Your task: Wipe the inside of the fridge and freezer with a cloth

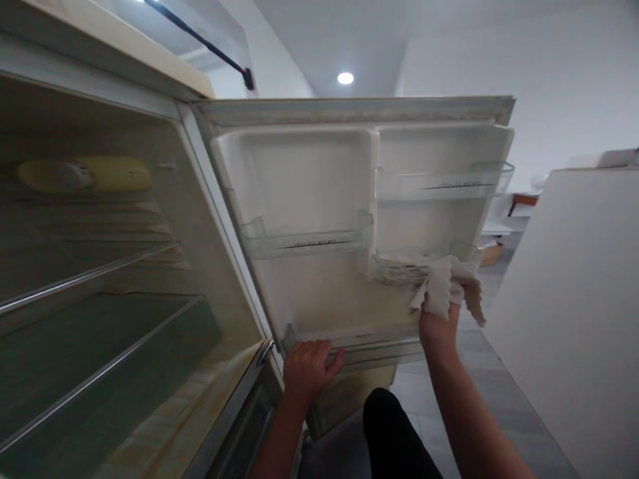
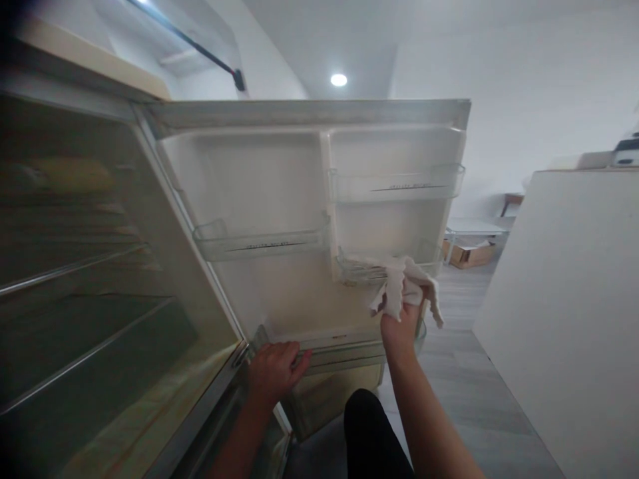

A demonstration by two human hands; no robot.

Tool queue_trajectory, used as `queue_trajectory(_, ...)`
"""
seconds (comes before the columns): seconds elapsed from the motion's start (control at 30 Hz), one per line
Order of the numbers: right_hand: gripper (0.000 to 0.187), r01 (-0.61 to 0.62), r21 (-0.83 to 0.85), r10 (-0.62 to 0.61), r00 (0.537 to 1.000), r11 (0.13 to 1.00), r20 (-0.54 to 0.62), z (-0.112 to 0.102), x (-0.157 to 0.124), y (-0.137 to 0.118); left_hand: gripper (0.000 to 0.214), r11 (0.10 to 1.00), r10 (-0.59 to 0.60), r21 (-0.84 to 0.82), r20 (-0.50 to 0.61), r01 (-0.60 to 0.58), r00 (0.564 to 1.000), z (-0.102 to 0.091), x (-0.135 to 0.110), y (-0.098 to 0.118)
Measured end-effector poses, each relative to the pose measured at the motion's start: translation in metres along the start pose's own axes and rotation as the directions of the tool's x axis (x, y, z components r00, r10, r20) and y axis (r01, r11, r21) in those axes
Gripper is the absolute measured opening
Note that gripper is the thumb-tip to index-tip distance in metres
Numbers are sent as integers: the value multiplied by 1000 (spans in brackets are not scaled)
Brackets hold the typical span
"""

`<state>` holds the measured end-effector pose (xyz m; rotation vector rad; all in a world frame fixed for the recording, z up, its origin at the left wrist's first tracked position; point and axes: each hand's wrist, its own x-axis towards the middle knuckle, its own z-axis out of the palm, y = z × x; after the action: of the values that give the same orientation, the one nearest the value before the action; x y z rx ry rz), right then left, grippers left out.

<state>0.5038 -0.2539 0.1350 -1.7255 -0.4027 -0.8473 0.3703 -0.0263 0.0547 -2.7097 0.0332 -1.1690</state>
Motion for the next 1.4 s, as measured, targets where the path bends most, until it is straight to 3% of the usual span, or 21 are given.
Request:
queue_trajectory(0.07,46,-215,179,220,975,960,-7,3,-6,-20,39,1000,-13,-1,25,13,1000,0,1,1)
queue_trajectory(0.13,50,-321,254,309,947,913,84,9,-10,-36,40,1000,-24,-5,42,24,999,1,3,3)
queue_trajectory(0.2,51,-346,216,290,923,913,253,16,-13,-44,41,999,-30,-12,48,30,998,2,4,5)
queue_trajectory(0.3,44,-340,62,271,836,939,477,26,-19,-50,42,999,-40,-17,58,42,997,2,5,7)
queue_trajectory(0.37,42,-335,-7,293,812,942,505,33,-25,-54,42,998,-46,-27,72,48,996,1,7,9)
queue_trajectory(0.47,43,-307,12,267,846,952,461,43,-44,-62,42,996,-67,-53,119,74,991,0,8,8)
queue_trajectory(0.57,47,-206,31,159,834,978,528,55,-70,-71,41,991,-71,-98,178,89,981,3,4,5)
queue_trajectory(0.67,41,0,34,-23,719,999,695,70,-90,-76,28,988,-47,-133,182,72,982,7,-11,3)
queue_trajectory(0.73,36,214,5,-144,643,977,752,84,-92,-76,26,990,-74,-111,110,87,991,7,-24,5)
queue_trajectory(0.83,38,545,-11,-367,580,839,727,114,-77,-77,35,988,-133,-80,0,133,991,2,-37,14)
queue_trajectory(0.9,44,688,-1,-513,543,726,665,138,-60,-80,32,981,-175,-93,-28,172,984,-2,-39,20)
queue_trajectory(1.03,51,804,-36,-596,469,593,651,177,-23,-91,26,976,-193,-117,-68,184,979,-5,-33,22)
queue_trajectory(1.13,48,823,-6,-591,413,567,693,184,-3,-88,25,975,-194,-127,-73,184,978,-4,-32,19)
queue_trajectory(1.2,53,812,-19,-582,434,583,687,176,6,-80,25,973,-200,-136,-74,189,977,-4,-33,18)
queue_trajectory(1.23,57,799,-48,-566,466,600,680,170,8,-74,26,972,-200,-140,-76,188,977,-4,-33,18)
queue_trajectory(1.33,66,699,-196,-441,616,687,652,151,8,-60,26,971,-195,-156,-77,182,978,-4,-33,18)
queue_trajectory(1.4,62,596,-290,-304,698,749,648,143,2,-55,25,969,-201,-163,-71,188,977,-4,-32,19)
